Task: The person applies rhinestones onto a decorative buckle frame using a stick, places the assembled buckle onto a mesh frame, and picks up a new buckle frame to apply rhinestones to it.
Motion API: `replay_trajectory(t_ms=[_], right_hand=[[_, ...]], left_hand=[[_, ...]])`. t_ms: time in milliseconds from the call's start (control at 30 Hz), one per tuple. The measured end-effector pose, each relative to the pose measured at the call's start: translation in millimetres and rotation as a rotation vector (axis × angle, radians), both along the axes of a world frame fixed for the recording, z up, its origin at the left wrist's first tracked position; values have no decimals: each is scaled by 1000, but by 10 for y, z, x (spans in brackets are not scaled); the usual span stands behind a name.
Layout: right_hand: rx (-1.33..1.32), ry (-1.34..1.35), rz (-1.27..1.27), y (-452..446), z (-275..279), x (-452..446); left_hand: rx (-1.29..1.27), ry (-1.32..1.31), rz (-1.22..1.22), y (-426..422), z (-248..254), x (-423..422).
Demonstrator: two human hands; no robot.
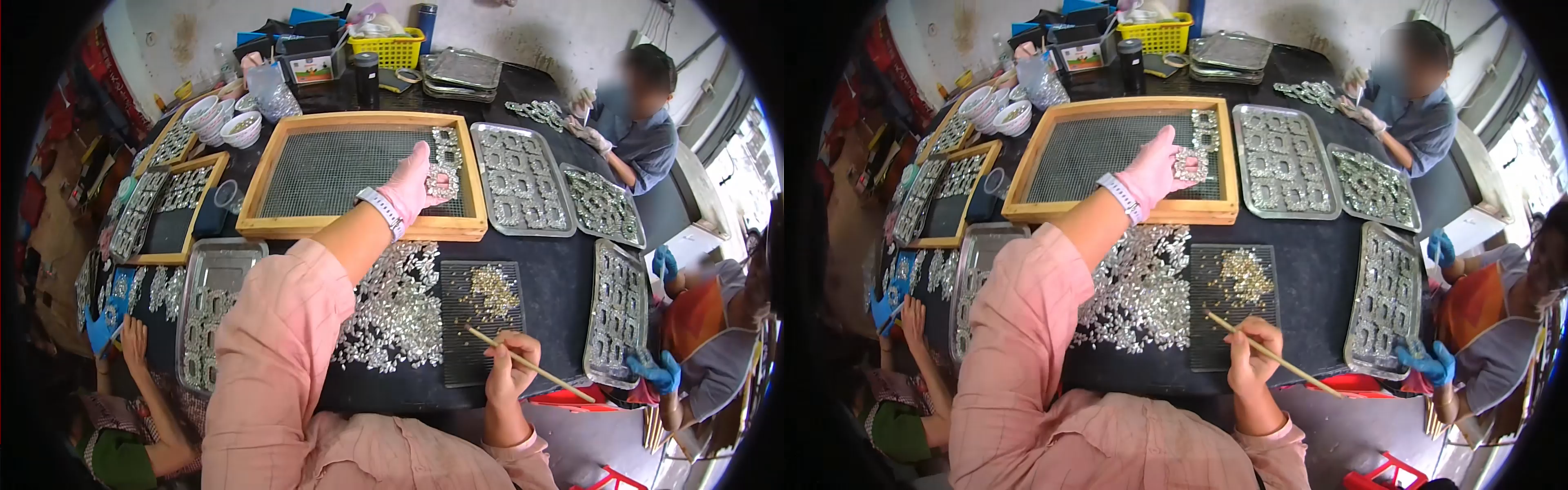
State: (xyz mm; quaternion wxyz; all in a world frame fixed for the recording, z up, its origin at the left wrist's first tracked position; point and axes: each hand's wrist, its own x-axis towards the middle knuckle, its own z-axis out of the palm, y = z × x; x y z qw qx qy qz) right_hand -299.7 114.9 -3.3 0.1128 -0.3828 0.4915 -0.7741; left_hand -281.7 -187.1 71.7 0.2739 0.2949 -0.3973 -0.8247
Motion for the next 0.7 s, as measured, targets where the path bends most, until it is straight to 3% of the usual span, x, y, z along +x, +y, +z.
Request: replay_trajectory(t_ms=[267, 467, 700], right_hand=[[5, 141, 63, 0, 37, -42], [-39, 118, 111, 14, 22, -50], [-12, 137, 79, 12, 23, -44]], left_hand=[[-39, -75, 24, -300, -409, -402], [-75, -158, 28, -257, -383, -469], [-112, -77, 1, -276, -466, -468]])
